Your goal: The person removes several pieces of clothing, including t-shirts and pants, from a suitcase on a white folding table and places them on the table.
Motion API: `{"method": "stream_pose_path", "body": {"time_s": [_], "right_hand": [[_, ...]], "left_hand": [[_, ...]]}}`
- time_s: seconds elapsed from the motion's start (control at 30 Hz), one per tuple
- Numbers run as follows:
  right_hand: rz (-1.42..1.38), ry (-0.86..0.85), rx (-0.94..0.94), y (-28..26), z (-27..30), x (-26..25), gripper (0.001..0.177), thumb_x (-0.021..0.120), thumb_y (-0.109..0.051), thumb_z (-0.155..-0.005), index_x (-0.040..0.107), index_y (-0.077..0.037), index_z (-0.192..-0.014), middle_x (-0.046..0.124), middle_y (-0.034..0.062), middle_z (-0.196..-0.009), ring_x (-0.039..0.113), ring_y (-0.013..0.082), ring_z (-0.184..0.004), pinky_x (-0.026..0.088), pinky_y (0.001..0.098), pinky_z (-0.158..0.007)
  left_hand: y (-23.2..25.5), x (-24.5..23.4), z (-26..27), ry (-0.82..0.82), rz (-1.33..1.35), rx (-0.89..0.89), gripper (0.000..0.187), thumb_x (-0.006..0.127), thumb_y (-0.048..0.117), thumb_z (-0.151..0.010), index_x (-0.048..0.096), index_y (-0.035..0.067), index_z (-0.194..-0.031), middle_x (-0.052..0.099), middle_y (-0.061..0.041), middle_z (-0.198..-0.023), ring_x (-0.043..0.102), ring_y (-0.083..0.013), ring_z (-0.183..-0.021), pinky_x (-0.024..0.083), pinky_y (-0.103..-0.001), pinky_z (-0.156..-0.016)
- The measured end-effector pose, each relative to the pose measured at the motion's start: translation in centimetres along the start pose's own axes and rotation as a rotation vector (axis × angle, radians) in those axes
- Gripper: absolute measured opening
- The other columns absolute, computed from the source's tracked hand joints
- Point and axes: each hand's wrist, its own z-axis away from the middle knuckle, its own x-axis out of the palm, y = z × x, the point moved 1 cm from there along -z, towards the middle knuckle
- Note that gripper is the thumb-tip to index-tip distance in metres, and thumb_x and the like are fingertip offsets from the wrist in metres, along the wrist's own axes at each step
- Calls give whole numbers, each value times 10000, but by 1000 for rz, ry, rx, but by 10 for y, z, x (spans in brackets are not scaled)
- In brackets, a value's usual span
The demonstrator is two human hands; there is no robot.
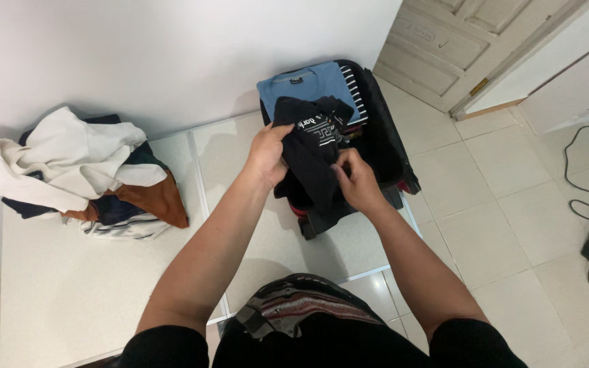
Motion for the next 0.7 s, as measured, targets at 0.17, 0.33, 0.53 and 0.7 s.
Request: {"method": "stream_pose_path", "body": {"time_s": [0.17, 0.33, 0.53, 0.7], "right_hand": [[-28, 181, -322, -11, -3, -28, 110, 608, 27, -1011, 509, -16, -1030, 609, 159, -1286, 639, 243, -1131, 525, 329, -938], [-57, 308, -233, 6, -17, -61, 95, 579, -25, -1056, 485, -18, -1063, 628, 103, -1151, 635, 156, -981, 524, 296, -852], [-155, 415, -9, 30, -38, -90, 95, 592, -94, -1076, 521, -54, -1027, 559, 2, -859, 496, 65, -759, 424, 256, -673], [-613, 268, 66, 12, -57, -79, 88, 586, -111, -1057, 556, -95, -976, 585, -42, -856, 527, 26, -778, 455, 200, -707]], "left_hand": [[24, -21, -9, 82, -146, -23, 267, 527, 56, -974, 627, -29, -1207, 714, -172, -1104, 703, -308, -990, 594, -447, -889], [30, -51, -10, 228, -598, 133, 301, 556, 67, -961, 639, 9, -1245, 744, -131, -1097, 721, -232, -974, 579, -349, -843], [37, -53, 1, 281, -1015, 343, 475, 665, 100, -878, 597, 58, -1346, 744, -149, -1110, 721, -304, -1021, 566, -393, -879], [24, 6, 38, 23, -1818, 954, 890, 890, 348, -684, 479, 71, -1423, 631, -250, -1273, 625, -449, -1128, 482, -514, -911]]}}
